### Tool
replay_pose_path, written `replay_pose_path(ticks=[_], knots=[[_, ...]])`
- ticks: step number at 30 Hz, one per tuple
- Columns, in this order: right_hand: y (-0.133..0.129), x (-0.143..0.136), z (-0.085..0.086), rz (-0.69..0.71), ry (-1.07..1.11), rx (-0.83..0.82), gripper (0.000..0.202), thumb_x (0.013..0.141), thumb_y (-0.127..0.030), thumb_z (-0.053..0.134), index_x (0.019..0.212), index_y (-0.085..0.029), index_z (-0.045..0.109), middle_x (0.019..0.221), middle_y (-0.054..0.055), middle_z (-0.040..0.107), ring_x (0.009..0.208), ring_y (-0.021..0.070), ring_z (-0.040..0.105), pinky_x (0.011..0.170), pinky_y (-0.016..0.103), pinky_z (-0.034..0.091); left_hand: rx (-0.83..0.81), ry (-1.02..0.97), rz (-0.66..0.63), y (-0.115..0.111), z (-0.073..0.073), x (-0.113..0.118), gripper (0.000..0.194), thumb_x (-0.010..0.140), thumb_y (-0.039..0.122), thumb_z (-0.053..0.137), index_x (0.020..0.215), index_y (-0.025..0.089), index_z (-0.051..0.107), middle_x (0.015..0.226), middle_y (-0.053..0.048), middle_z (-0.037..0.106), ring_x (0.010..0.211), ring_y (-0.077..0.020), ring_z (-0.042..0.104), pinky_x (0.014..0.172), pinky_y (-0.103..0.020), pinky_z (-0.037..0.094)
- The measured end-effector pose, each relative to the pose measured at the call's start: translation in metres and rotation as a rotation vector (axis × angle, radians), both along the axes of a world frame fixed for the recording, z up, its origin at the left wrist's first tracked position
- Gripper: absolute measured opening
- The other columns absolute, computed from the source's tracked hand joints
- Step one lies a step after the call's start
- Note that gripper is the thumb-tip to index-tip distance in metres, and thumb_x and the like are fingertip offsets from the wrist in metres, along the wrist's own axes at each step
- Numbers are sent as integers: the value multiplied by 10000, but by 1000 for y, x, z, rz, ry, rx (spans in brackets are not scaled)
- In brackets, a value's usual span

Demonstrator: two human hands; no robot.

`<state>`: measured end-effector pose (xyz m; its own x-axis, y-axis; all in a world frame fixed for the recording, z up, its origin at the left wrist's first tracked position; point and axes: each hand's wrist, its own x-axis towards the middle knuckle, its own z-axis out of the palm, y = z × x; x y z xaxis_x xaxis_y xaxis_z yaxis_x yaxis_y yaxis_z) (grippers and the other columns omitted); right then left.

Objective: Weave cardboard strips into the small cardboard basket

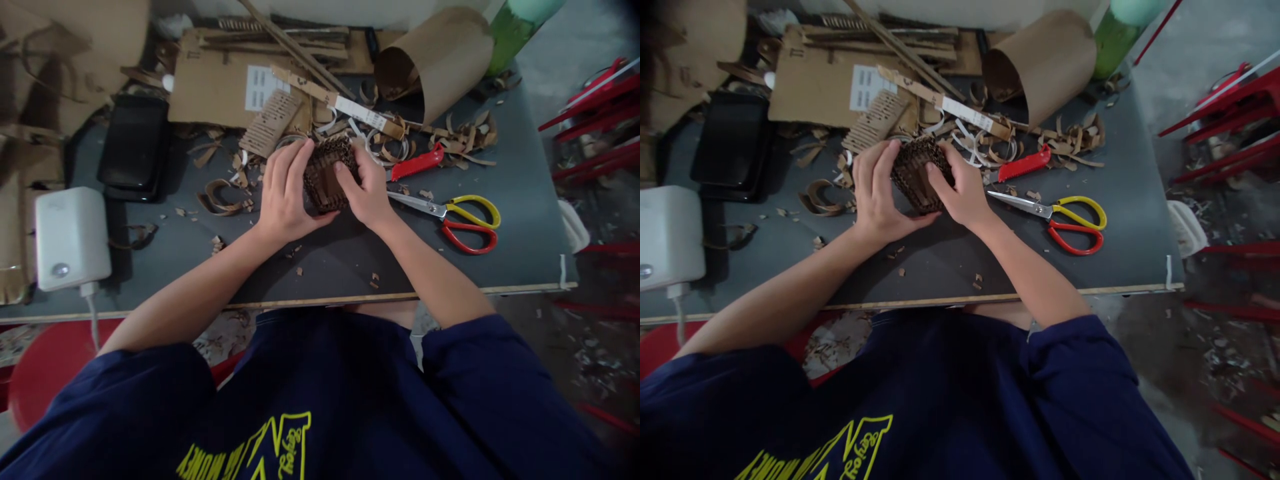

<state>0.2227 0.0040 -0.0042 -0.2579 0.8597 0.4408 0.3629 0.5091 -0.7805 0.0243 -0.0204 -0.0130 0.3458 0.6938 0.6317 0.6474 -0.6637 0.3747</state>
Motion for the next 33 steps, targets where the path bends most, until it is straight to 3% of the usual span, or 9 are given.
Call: replay_pose_path(ticks=[7,13,15,18,20,22,25,28,33], knots=[[1,-3,-2,-19,-8,18,576,978,-715,329,1227,-243,544,1104,51,697,1192,251,632,1093,492,493,-38,-34,19,4,-1,0,1002,708,775,700,1487,234,375,1502,-176,477,1436,-436,411,1235,-622,267],[2,-4,-2,66,157,-52,564,955,-737,372,1097,-239,595,1037,26,685,1075,230,660,1025,462,537,-77,-48,-21,2,1,1,1031,710,766,713,1510,248,320,1522,-171,437,1461,-423,373,1235,-610,273],[2,-4,0,61,152,-79,561,960,-733,365,1061,-238,608,1000,20,669,1083,232,651,1029,465,532,-73,-99,-16,-1,3,4,1087,681,756,753,1526,259,283,1536,-170,406,1468,-413,357,1197,-582,352],[4,-3,-1,-24,136,-93,563,958,-742,351,1068,-249,598,999,19,651,1119,234,629,1056,472,510,-114,-256,1,-1,2,6,1183,610,739,823,1537,291,240,1571,-168,339,1426,-389,405,1004,-474,540],[6,-3,-2,-68,149,-101,563,949,-757,346,1048,-256,582,1002,22,646,1092,227,632,1045,461,516,-213,-403,-25,3,-2,6,1107,647,719,816,1520,341,252,1511,-139,427,1308,-330,531,851,-389,589],[7,-4,-4,-80,173,-104,562,936,-771,355,1019,-258,569,1005,25,645,1050,222,641,1017,445,529,-334,-544,-65,10,-8,4,849,776,704,722,1459,370,344,1286,-81,604,1104,-243,646,764,-336,587],[6,-6,-3,-58,186,-98,563,933,-771,364,1052,-258,563,1030,24,657,1043,216,645,1001,430,534,-419,-628,-24,18,-17,2,563,866,697,619,1252,290,563,972,-33,660,888,-186,675,752,-334,584],[0,-7,0,-41,168,-89,559,948,-747,362,1121,-252,556,1027,19,671,1033,208,648,992,430,538,-408,-597,48,18,-18,1,536,852,698,633,1089,218,633,874,-31,660,862,-198,678,814,-367,589],[-2,-11,-7,-59,184,-55,554,951,-734,354,1221,-263,467,1102,48,652,1038,204,650,962,407,540,-355,-523,-23,14,-12,2,602,855,689,626,1229,222,561,1062,-88,710,978,-228,708,867,-380,599]])
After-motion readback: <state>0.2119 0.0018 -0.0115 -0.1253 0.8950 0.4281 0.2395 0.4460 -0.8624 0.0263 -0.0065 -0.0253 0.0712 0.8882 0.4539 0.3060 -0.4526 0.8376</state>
